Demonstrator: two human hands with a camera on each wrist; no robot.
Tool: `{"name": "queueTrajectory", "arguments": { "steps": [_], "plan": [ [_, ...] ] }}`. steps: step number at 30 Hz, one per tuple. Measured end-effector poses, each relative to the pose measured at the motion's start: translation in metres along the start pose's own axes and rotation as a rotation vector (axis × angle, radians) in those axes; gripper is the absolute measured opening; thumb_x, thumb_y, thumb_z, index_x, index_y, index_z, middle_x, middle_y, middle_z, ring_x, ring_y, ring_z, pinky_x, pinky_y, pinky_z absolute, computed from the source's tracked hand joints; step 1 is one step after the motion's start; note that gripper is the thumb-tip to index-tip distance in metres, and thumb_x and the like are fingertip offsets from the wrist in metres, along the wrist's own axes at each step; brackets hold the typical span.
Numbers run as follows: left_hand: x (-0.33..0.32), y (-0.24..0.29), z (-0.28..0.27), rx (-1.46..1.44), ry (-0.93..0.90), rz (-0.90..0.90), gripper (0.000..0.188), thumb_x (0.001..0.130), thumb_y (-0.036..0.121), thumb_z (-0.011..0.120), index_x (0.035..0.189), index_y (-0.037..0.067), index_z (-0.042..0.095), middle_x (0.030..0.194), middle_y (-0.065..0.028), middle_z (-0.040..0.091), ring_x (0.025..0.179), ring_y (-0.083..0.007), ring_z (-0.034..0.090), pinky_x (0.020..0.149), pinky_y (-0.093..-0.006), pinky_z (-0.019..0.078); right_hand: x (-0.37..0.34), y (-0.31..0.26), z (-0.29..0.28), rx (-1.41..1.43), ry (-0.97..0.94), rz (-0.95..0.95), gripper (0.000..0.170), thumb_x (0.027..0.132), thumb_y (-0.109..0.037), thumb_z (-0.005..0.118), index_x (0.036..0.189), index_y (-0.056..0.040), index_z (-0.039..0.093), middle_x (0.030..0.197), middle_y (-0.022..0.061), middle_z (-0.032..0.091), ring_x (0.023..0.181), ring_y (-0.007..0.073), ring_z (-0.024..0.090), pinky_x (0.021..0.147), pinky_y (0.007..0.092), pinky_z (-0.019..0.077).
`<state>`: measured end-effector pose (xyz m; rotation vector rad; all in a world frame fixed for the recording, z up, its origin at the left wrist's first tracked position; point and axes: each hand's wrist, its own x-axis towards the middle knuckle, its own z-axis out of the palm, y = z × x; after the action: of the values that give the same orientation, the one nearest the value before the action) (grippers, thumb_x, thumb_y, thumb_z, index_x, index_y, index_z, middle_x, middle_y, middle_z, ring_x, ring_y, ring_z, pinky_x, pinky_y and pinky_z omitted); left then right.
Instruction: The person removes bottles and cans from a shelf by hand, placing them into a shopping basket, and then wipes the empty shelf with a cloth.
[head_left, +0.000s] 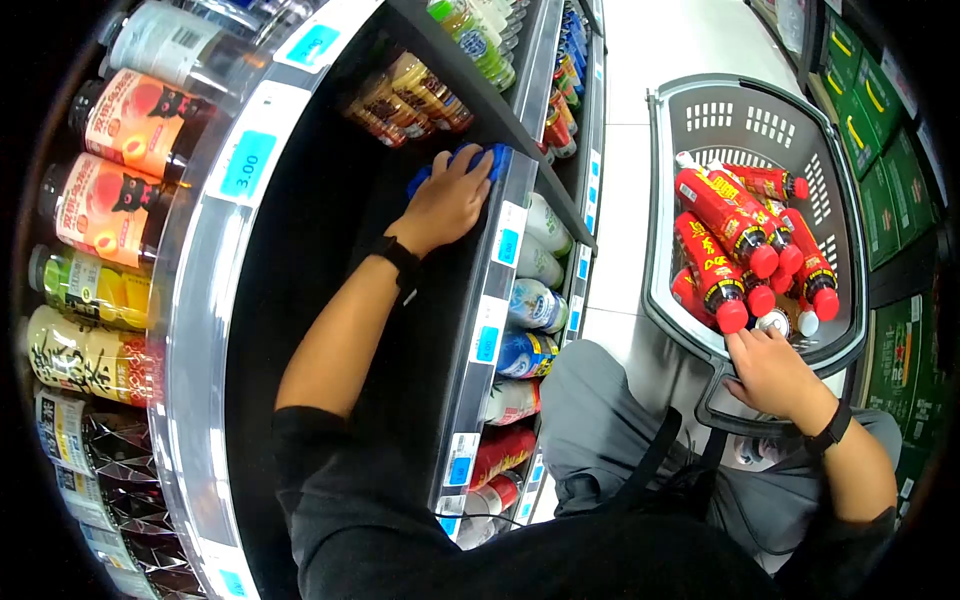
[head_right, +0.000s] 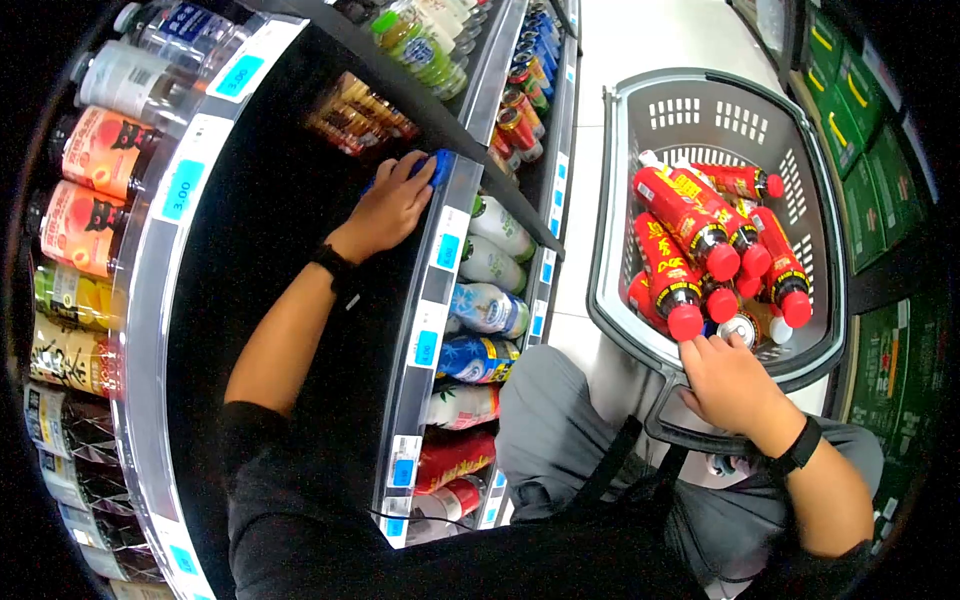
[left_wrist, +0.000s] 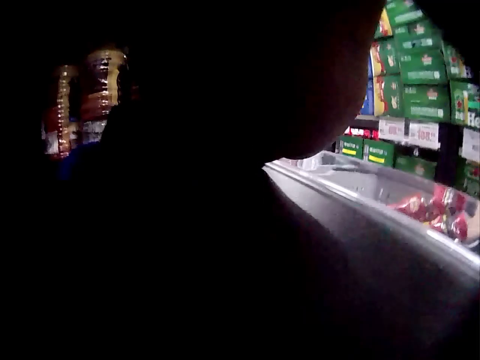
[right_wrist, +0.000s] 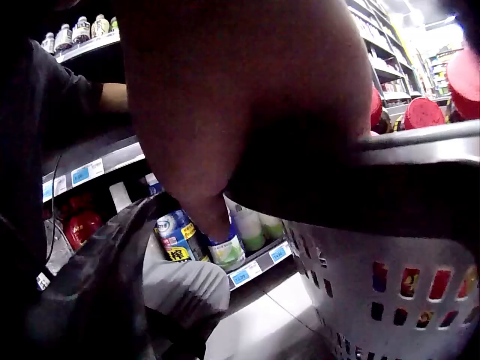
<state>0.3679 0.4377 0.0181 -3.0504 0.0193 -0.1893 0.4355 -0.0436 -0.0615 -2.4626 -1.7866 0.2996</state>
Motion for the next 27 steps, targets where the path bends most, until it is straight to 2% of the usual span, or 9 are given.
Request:
{"name": "queueTrajectory", "arguments": {
  "steps": [4, 6, 7, 10, 15, 22, 24, 25, 27],
  "plan": [
    [0.002, -0.031, 0.014, 0.054, -0.001, -0.062, 0.041, 0.100, 0.015, 0.050, 0.139, 0.003, 0.047, 0.141, -0.0181, 0.045, 0.120, -0.0423, 0.045, 0.101, -0.0495, 0.0415, 0.003, -0.003, -0.006, 0.021, -0.046, 0.028, 0.053, 0.077, -0.025, 0.076, 0.113, 0.0038, 0.051, 0.101, 0.0159, 0.059, 0.098, 0.0344, 0.061, 0.091, 0.0481, 0.0464],
    [0.001, -0.072, 0.033, 0.311, -0.051, -0.006, 0.043, 0.101, 0.021, 0.047, 0.142, 0.007, 0.047, 0.146, -0.0161, 0.043, 0.121, -0.0442, 0.047, 0.100, -0.0501, 0.0466, 0.004, -0.002, -0.006, 0.003, -0.043, 0.013, 0.053, 0.077, -0.025, 0.076, 0.114, 0.0038, 0.051, 0.101, 0.0161, 0.059, 0.098, 0.0342, 0.061, 0.091, 0.0476, 0.0462],
    [-0.002, -0.048, 0.005, 0.131, -0.095, -0.232, 0.044, 0.102, 0.023, 0.044, 0.143, 0.008, 0.045, 0.148, -0.0159, 0.041, 0.125, -0.0441, 0.045, 0.103, -0.0503, 0.0447, 0.004, -0.002, -0.006, -0.014, -0.035, 0.001, 0.052, 0.077, -0.025, 0.076, 0.114, 0.0038, 0.051, 0.101, 0.0163, 0.059, 0.097, 0.0341, 0.061, 0.091, 0.0471, 0.0461],
    [-0.006, -0.074, 0.009, 0.150, -0.133, -0.398, 0.045, 0.103, 0.024, 0.042, 0.145, 0.008, 0.043, 0.150, -0.0156, 0.039, 0.127, -0.0442, 0.044, 0.105, -0.0517, 0.0421, 0.005, -0.002, -0.011, 0.008, -0.077, 0.012, 0.059, 0.076, -0.024, 0.078, 0.117, 0.0055, 0.048, 0.102, 0.0178, 0.059, 0.095, 0.0348, 0.060, 0.084, 0.0436, 0.0462],
    [-0.008, -0.118, 0.014, 0.128, -0.217, -0.546, 0.049, 0.105, 0.026, 0.037, 0.150, 0.008, 0.037, 0.156, -0.0183, 0.030, 0.133, -0.0456, 0.040, 0.111, -0.0507, 0.0371, 0.005, -0.003, -0.011, 0.000, -0.109, 0.040, 0.055, 0.077, -0.025, 0.076, 0.116, 0.0044, 0.050, 0.103, 0.0159, 0.059, 0.097, 0.0333, 0.061, 0.089, 0.0464, 0.0462],
    [-0.021, -0.231, 0.069, -0.084, -0.149, -0.653, 0.050, 0.102, 0.020, 0.035, 0.149, 0.003, 0.038, 0.148, -0.0244, 0.044, 0.135, -0.0423, 0.042, 0.113, -0.0461, 0.0350, 0.005, -0.003, -0.010, -0.001, -0.051, 0.019, 0.055, 0.076, -0.025, 0.076, 0.116, 0.0037, 0.051, 0.103, 0.0148, 0.059, 0.098, 0.0327, 0.061, 0.093, 0.0485, 0.0457],
    [-0.024, -0.273, 0.099, 0.187, -0.072, -0.622, 0.049, 0.102, 0.021, 0.036, 0.146, 0.003, 0.043, 0.145, -0.0252, 0.047, 0.133, -0.0409, 0.046, 0.112, -0.0461, 0.0369, 0.005, -0.003, -0.010, -0.002, -0.040, 0.026, 0.056, 0.076, -0.025, 0.076, 0.116, 0.0035, 0.051, 0.103, 0.0146, 0.059, 0.098, 0.0324, 0.061, 0.092, 0.0481, 0.0457],
    [-0.015, -0.246, 0.067, 0.171, -0.245, -0.742, 0.049, 0.101, 0.024, 0.035, 0.144, 0.004, 0.046, 0.146, -0.0242, 0.047, 0.134, -0.0409, 0.045, 0.113, -0.0460, 0.0355, 0.005, -0.004, -0.011, 0.001, -0.032, 0.024, 0.056, 0.076, -0.025, 0.077, 0.116, 0.0033, 0.051, 0.102, 0.0144, 0.059, 0.098, 0.0320, 0.061, 0.092, 0.0477, 0.0457],
    [-0.020, -0.245, 0.064, 0.284, -0.238, -0.711, 0.048, 0.101, 0.025, 0.035, 0.143, 0.004, 0.048, 0.146, -0.0238, 0.047, 0.134, -0.0413, 0.045, 0.113, -0.0464, 0.0348, 0.005, -0.004, -0.011, 0.001, -0.034, 0.034, 0.056, 0.075, -0.024, 0.077, 0.117, 0.0030, 0.051, 0.102, 0.0141, 0.059, 0.098, 0.0317, 0.061, 0.091, 0.0469, 0.0457]
  ]
}}
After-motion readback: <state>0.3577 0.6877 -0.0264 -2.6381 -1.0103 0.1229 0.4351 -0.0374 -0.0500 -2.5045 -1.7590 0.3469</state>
